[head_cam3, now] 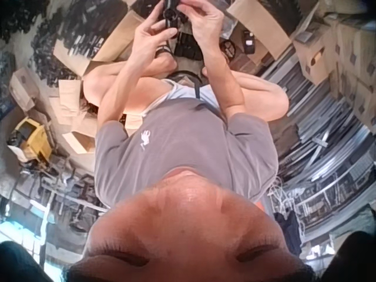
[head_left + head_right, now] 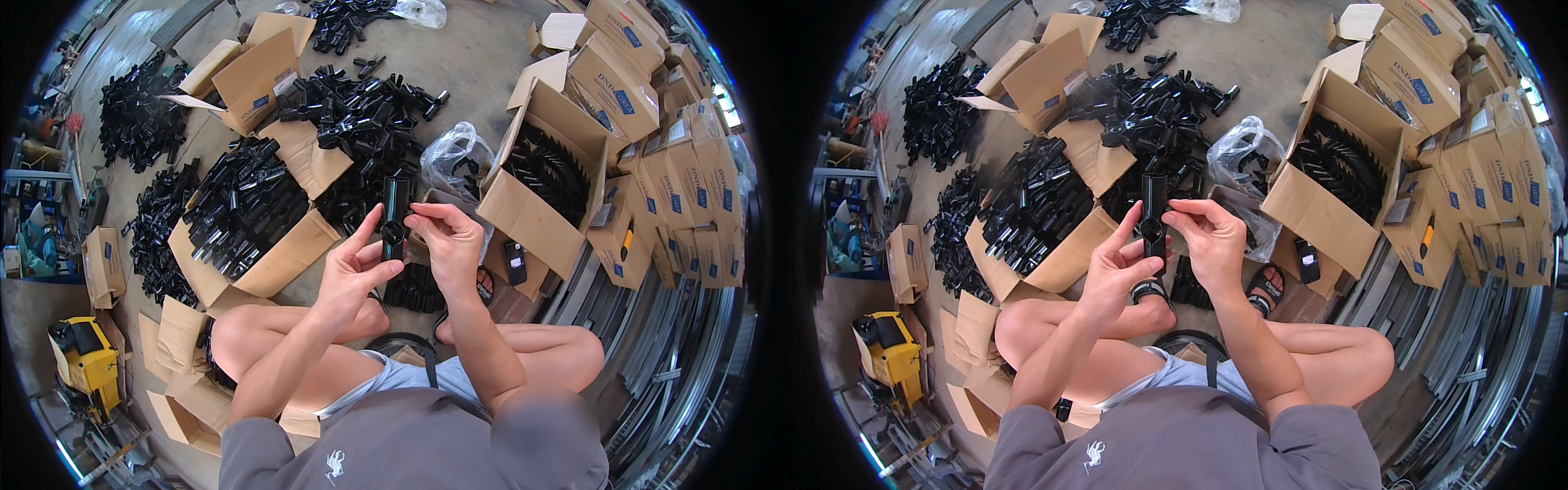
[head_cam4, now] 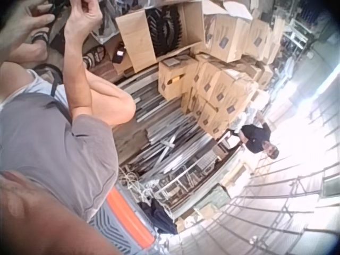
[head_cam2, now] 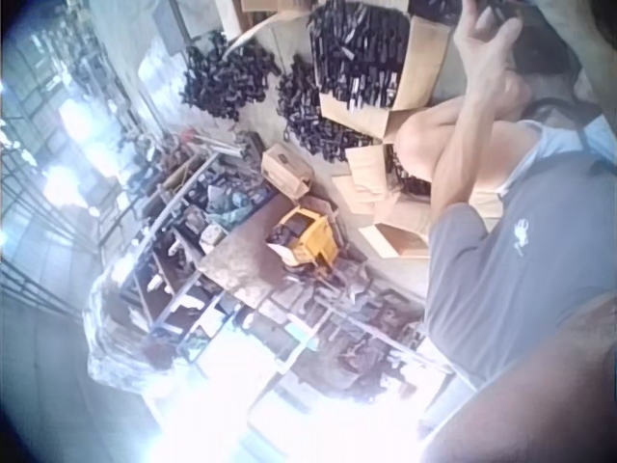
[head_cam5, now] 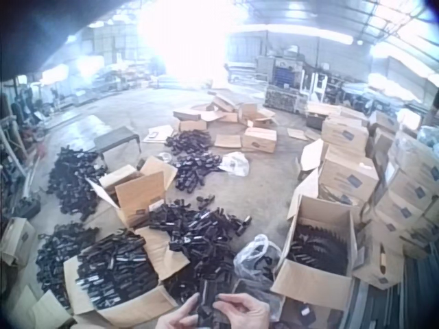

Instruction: The person assembles black metal components by hand while sitting on a fabrication floor, taking parts from several cardboard boxes and placing finished assemblies into a separate box.

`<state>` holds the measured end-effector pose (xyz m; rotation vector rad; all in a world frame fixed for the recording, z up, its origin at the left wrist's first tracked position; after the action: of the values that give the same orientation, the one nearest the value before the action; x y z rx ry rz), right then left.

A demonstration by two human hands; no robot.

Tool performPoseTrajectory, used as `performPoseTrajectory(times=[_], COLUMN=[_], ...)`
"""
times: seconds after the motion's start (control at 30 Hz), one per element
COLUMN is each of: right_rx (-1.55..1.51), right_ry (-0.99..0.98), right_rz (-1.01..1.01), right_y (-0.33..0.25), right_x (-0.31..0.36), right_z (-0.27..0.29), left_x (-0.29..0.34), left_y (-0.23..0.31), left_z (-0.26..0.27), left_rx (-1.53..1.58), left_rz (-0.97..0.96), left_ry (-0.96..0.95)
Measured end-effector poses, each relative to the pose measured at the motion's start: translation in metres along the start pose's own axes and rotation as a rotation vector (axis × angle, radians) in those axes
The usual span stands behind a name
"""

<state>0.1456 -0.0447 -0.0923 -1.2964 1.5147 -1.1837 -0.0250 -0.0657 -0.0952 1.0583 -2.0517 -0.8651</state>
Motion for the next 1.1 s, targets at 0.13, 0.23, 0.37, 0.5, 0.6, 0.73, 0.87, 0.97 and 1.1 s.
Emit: performPoseTrajectory(times=[0.13, 0.23, 0.37, 0.5, 0.6, 0.73, 0.87, 0.97, 1.1], right_rx=[-0.020, 0.012, 0.031, 0.101, 0.077, 0.168, 0.301, 0.437, 0.568], right_ry=[0.046, 0.060, 0.076, 0.071, 0.074, 0.089, 0.101, 0.080, 0.027], right_rz=[-0.006, -0.002, 0.029, 0.030, 0.040, 0.044, 0.058, 0.144, 0.130], right_y=[-0.002, -0.009, -0.011, -0.012, -0.013, -0.014, -0.014, -0.013, -0.013], right_x=[0.004, 0.009, 0.011, 0.013, 0.012, 0.014, 0.013, 0.011, 0.007], right_z=[-0.006, -0.007, -0.009, -0.010, -0.011, -0.010, -0.008, -0.008, -0.007], left_x=[0.003, 0.005, 0.006, 0.007, 0.008, 0.007, 0.008, 0.008, 0.008], left_y=[0.002, 0.004, 0.006, 0.007, 0.008, 0.010, 0.012, 0.011, 0.008], left_z=[-0.001, -0.002, -0.004, -0.004, -0.003, -0.008, -0.010, -0.011, -0.012], left_rx=[-0.011, -0.013, -0.034, -0.027, -0.055, -0.029, -0.053, -0.063, -0.041], left_rz=[-0.015, -0.033, -0.047, -0.055, -0.050, -0.065, -0.058, -0.059, -0.060], left_ry=[0.000, -0.007, -0.020, -0.025, -0.030, -0.025, -0.026, -0.031, -0.064])
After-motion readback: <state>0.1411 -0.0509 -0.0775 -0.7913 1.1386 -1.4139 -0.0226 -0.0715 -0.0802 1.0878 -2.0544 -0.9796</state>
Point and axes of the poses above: each hand's wrist, its own x-axis away from the middle knuckle, its own z-axis out of the back of the hand, y = z × x, the point moved 2 cm from there along -x, towards the middle knuckle, and after that the axes turned 4 degrees about -y, right-handed, at the moved point
